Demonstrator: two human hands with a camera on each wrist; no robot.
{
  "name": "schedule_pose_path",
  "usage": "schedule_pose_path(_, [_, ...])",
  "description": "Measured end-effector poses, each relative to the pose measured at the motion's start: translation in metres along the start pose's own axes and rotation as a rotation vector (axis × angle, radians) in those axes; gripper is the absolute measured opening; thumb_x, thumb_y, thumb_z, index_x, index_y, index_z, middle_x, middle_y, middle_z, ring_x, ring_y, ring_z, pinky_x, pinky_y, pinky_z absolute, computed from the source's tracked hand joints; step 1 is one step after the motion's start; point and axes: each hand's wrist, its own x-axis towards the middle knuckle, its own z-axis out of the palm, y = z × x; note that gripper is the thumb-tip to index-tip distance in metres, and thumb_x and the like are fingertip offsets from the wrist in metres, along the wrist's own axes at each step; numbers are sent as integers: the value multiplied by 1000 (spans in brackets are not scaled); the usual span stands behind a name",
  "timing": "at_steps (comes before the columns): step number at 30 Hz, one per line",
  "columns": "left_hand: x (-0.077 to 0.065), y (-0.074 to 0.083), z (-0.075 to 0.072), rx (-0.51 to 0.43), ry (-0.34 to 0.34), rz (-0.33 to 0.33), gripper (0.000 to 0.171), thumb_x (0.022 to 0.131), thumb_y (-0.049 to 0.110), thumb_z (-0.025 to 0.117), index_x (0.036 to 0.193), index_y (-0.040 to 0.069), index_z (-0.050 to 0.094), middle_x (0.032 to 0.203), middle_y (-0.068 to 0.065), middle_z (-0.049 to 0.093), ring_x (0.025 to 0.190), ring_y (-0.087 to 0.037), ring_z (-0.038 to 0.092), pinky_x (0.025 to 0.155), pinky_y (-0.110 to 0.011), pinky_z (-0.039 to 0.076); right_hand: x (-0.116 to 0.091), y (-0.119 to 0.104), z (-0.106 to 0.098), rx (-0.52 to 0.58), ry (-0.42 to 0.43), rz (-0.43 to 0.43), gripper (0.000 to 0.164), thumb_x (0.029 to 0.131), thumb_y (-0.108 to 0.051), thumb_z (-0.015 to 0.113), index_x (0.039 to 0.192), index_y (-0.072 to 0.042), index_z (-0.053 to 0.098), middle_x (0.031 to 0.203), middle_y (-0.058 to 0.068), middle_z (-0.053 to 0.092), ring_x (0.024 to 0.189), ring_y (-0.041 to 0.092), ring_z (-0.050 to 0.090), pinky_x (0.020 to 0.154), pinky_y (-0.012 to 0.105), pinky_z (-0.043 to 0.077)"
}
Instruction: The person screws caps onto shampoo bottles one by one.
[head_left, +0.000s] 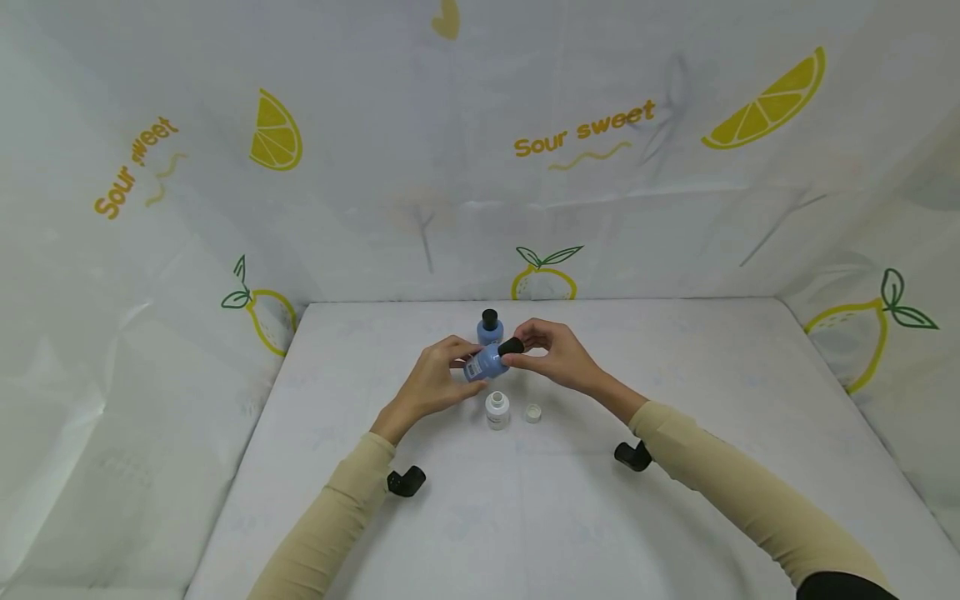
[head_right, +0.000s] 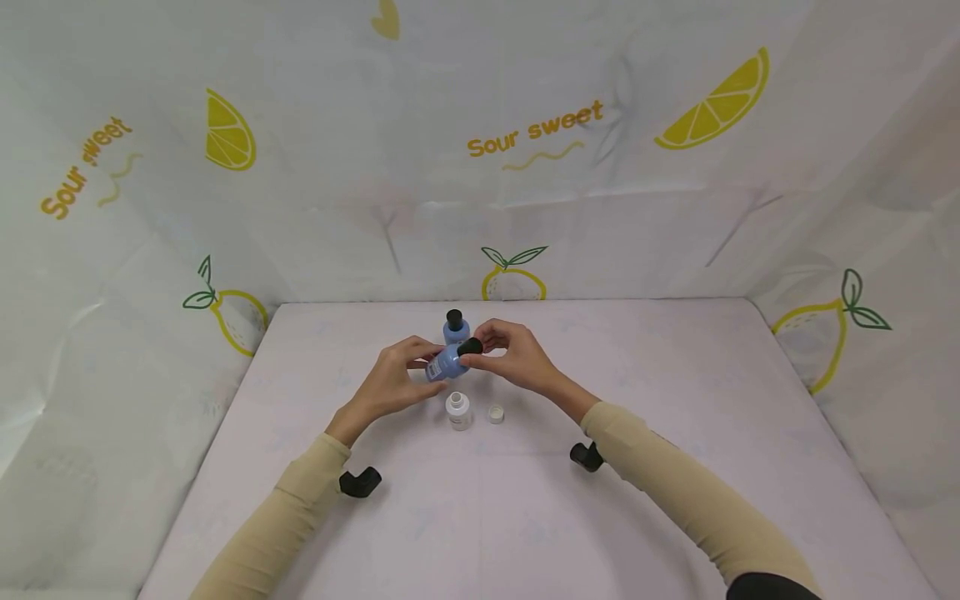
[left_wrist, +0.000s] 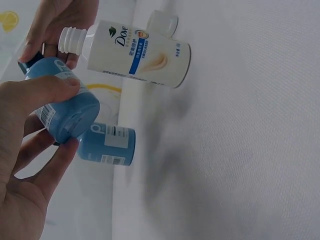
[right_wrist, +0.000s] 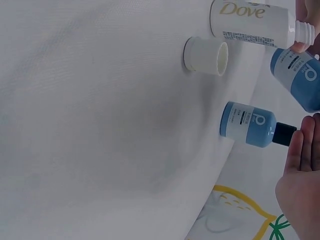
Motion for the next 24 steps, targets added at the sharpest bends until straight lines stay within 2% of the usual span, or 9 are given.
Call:
schedule_pose_path(5, [-1,0,1,-1,3,2,52,82,8,94,130,-3,75,118,-15,73,106,-27,76,93,-34,70,0,-2,1,-18,5,15,29,92,-11,87,114,-3,71,109,14,74,103,19,70,104,36,64])
schedule_pose_path(7, [-1,0,1,-1,3,0,52,83,8,94,130,-3,75,118,-15,73,107,-26,76,94,-34,70,-1,-3,1,-20,5,21,29,92,-12,87,114,-3,70,109,13,74,103,19,70,105,42,64])
schedule_pose_path(12, [-1,1,0,-5,-9,-11,52,83,9,94,130,-3,75,118,-15,73,108,-27,76,95,-36,70,-1,-1,1,-22,7,24,30,92,-13,87,115,-3,70,109,13,74,104,18,71,106,41,64])
schedule_pose_path(14, [-1,2,0,-5,-12,-12,52,83,9,94,130,-3,75,118,-15,73,108,-27,76,96,-36,70,-1,1,2,-22,9,21,30,92,-13,87,115,-3,70,110,12,74,105,18,71,106,36,64])
schedule_pose_path(16, [0,1,0,-4,-8,-7,52,83,8,94,130,-3,75,118,-15,73,108,-27,76,95,-36,70,-1,1,2,-18,8,19,31,92,-12,87,116,-3,70,111,13,74,105,19,71,107,40,64])
schedule_pose_path(20, [-1,1,0,-6,0,1,52,82,7,93,129,-4,75,118,-16,73,106,-27,76,93,-33,70,-1,-1,2,-8,-12,9,37,91,-11,88,121,-1,69,118,15,74,110,25,72,111,46,62])
schedule_pose_path(24, [-1,0,0,-15,2,1,52,82,6,93,130,-4,75,117,-16,74,107,-27,76,93,-31,70,0,1,-2,12,-64,-42,48,92,-6,86,135,2,66,133,19,72,125,34,71,119,46,57])
